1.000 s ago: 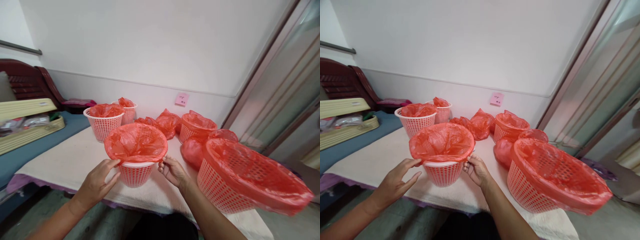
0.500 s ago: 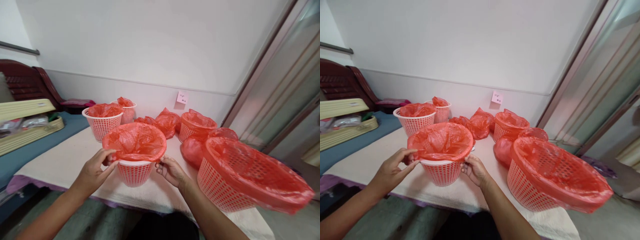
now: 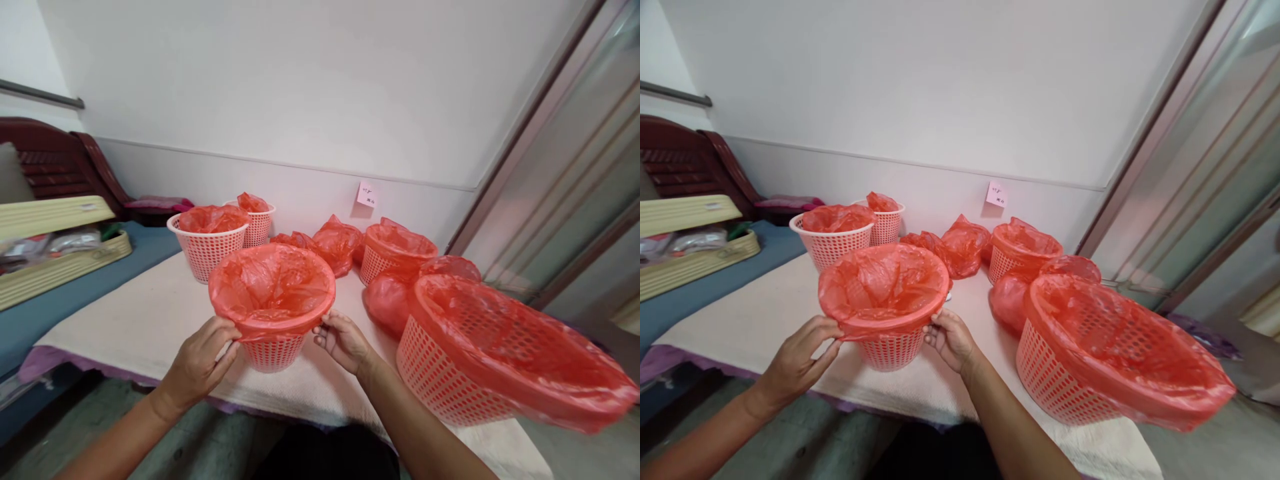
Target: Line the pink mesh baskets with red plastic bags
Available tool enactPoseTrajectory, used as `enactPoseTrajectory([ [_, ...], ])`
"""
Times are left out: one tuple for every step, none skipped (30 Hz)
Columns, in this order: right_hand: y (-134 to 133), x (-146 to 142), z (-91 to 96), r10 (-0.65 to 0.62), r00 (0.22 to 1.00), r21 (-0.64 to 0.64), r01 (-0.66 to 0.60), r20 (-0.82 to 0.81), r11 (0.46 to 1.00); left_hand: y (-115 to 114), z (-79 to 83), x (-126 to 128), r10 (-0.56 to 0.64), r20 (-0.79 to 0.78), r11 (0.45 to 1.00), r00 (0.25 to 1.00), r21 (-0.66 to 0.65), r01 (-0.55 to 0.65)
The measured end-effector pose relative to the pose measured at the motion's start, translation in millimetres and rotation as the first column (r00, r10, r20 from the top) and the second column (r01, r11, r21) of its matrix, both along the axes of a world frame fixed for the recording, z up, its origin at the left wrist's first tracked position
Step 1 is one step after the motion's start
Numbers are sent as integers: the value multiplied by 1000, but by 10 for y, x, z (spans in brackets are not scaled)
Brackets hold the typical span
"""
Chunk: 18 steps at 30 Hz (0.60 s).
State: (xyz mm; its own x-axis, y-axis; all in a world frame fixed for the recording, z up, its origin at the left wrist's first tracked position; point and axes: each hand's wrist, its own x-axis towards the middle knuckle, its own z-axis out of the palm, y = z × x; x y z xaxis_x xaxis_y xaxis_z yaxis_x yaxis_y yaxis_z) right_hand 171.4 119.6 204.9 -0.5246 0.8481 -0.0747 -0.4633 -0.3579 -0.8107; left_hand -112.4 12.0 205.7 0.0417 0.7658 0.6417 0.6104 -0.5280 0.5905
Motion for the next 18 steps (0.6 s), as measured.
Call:
enactPoseTrajectory([
  [6,-2,-8,-7,1000,-6,7,6,1000,-2,-44,2,20,49,999,999,-31,-18],
  [13,-4,-16,-13,1000,-11,13,11,1000,-1,-79,11,48,114,997,992,-70,-40],
  [19,-6,-24,-19,1000,-16,20,17,1000,1,-107,27,82,191,991,978,-119,-60],
  [25,-9,-31,-24,999,-19,25,23,1000,3,-127,52,122,277,981,953,-178,-74],
  [30,-12,-39,-28,999,-21,29,28,999,3,-140,84,163,368,967,915,-242,-74],
  [35,-14,-46,-32,999,-22,33,34,999,-1,-143,122,201,460,949,865,-309,-57],
  [40,-17,-54,-37,998,-22,38,41,999,-10,-137,165,234,546,928,804,-371,-18],
  [44,-20,-63,-42,998,-23,43,48,999,-22,-122,211,259,625,905,737,-423,40],
  [48,-23,-71,-48,997,-24,50,57,998,-38,-97,257,278,692,880,666,-461,112],
  [52,-26,-79,-56,996,-25,58,66,998,-55,-66,303,290,748,856,597,-482,188],
  [56,-29,-88,-64,995,-25,66,75,997,-72,-30,346,299,794,834,529,-487,261],
  [59,-31,-96,-73,994,-25,75,85,997,-86,9,385,305,831,817,464,-479,321],
  [62,-33,-104,-81,992,-24,84,97,996,-98,46,421,311,861,806,403,-464,367],
  [62,-35,-112,-89,990,-23,92,108,996,-107,81,456,316,884,802,346,-443,399],
  [62,-35,-119,-97,988,-19,100,120,995,-114,112,491,321,900,801,294,-423,422],
  [59,-36,-126,-105,986,-16,108,131,994,-118,138,528,325,912,801,250,-406,440],
  [54,-38,-132,-113,983,-11,115,143,993,-121,158,569,330,919,798,214,-393,456],
  [47,-41,-137,-119,981,-6,121,155,993,-123,175,616,334,924,794,186,-382,473],
])
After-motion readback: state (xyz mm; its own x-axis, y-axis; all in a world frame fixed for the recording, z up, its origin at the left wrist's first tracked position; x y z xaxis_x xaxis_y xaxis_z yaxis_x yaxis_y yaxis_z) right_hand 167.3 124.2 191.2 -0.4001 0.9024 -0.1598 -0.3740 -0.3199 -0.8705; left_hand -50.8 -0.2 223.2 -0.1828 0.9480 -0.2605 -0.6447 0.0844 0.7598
